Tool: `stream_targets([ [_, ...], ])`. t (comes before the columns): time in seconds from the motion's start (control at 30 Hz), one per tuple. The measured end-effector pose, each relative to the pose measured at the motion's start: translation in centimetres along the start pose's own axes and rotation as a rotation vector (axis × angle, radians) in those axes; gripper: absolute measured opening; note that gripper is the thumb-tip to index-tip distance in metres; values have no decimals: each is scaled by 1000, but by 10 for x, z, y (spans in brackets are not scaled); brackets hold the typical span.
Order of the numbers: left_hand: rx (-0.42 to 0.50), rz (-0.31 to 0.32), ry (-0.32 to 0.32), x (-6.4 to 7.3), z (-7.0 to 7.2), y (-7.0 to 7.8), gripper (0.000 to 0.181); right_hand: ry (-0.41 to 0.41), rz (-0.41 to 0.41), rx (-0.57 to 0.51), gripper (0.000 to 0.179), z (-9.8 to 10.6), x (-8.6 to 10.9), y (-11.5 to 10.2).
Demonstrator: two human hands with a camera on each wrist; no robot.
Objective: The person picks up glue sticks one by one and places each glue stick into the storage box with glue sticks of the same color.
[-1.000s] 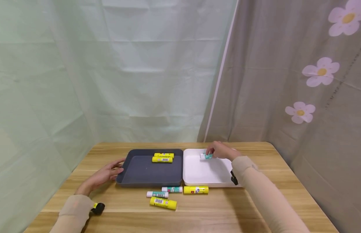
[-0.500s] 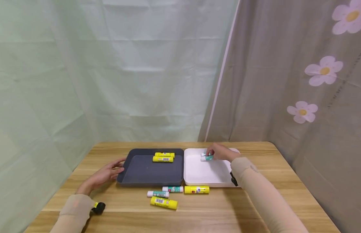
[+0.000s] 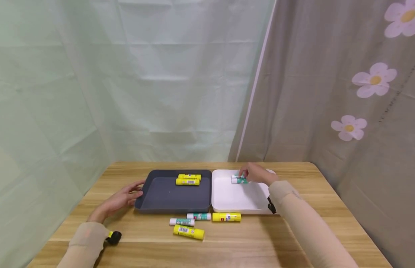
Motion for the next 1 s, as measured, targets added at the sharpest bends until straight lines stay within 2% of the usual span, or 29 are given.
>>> stream_targets([
  [0.13, -2, 4, 1, 0, 1, 0, 67, -3, 12, 1, 30, 4, 3, -7],
  [0.37, 2, 8, 2, 0, 1, 1, 66, -29, 13, -76, 24, 11, 11, -20],
  [0.73, -3, 2, -1, -1, 0, 3, 65, -25, 166, -177, 28, 10, 36, -35],
  [1.0, -3, -12, -11, 0, 0, 2, 65, -47, 182, -256, 33, 3, 55, -44],
])
Point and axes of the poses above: each hand's wrist, its own x-axis away from the middle knuckle, its own z-axis out of the back of the hand, y = z × x, the point moved 3 cm from there along -x, towards the middle knuckle, and after that the axes turned 7 degrees about -y, right-handed, at the moved point
